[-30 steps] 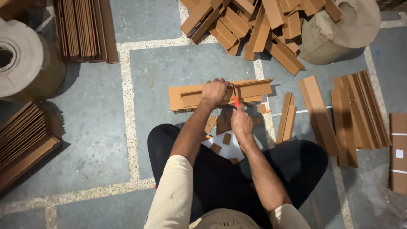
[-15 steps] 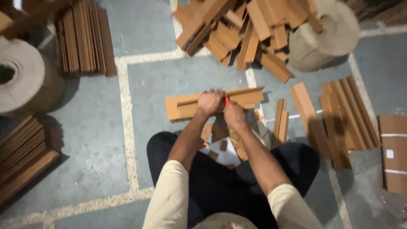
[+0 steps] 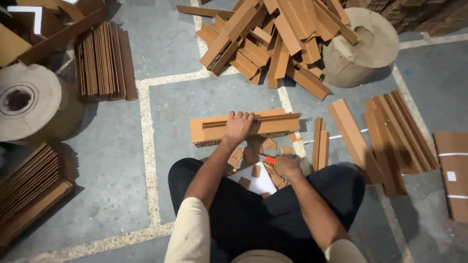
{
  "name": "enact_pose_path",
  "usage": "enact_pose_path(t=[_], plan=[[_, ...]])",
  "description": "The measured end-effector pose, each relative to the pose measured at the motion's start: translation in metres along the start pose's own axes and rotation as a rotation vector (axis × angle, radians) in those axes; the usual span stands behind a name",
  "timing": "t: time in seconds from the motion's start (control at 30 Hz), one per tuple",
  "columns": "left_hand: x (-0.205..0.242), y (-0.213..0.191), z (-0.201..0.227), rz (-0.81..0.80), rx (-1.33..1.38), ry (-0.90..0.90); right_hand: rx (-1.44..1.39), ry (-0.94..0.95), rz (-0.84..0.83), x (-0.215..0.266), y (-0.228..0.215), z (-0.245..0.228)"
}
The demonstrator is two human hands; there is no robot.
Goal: The person sits on the floor and uses a red utility knife to cut strips from stacked corrugated cardboard pieces. They repeatedly slice the cardboard, separate the cut strips, and toss them aside into a pile.
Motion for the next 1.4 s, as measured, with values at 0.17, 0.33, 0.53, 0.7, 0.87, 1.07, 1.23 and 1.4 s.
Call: enact_pose_path(t=[0.17,0.33,0.53,0.7,0.87,1.07,1.23,1.4], plan=[[0.058,-0.016,-0.003,0.233,0.029,-0.094,-0.298,-0.527,0.819,0.018,-0.039,-0.028],[0.063,-0.013,-0.002,0.257,0.072,-0.068,-0.051,-0.467,0.969,-0.034,-0.084,-0.062],[0.064,0.0,-0.015,0.218,0.206,-0.052,0.033,-0.232,0.434,-0.098,-0.115,-0.075],[0.06,0.006,-0.025,0.236,0.237,-0.101,0.14,-0.396,0.961,-0.051,-0.171,-0.077],[0.069,-0.028,-0.016,0.361,0.204,-0.072,-0.27,-0.701,1.261,0.056,-0.189,-0.048],[0.091,-0.068,0.06,0.508,0.772,0.18,-0.905,-0.47,0.951,0.026,-0.066,0.007],[0.107,-0.014,0.088,0.416,0.864,-0.09,-1.294,-0.673,0.75,0.022,-0.017,0.008],[0.109,0.023,0.071,-0.041,1.475,-0.048,-1.595,-0.891,0.312,-0.003,-0.008,0.019]])
Point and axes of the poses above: each hand's wrist, its own x-axis away from the middle knuckle, its own y-axis out of the palm, z = x × y, the point moved 4 cm from there along -x, towards the middle knuckle, and after that the axes turned 11 degrees about -z, right-handed, at the moved point
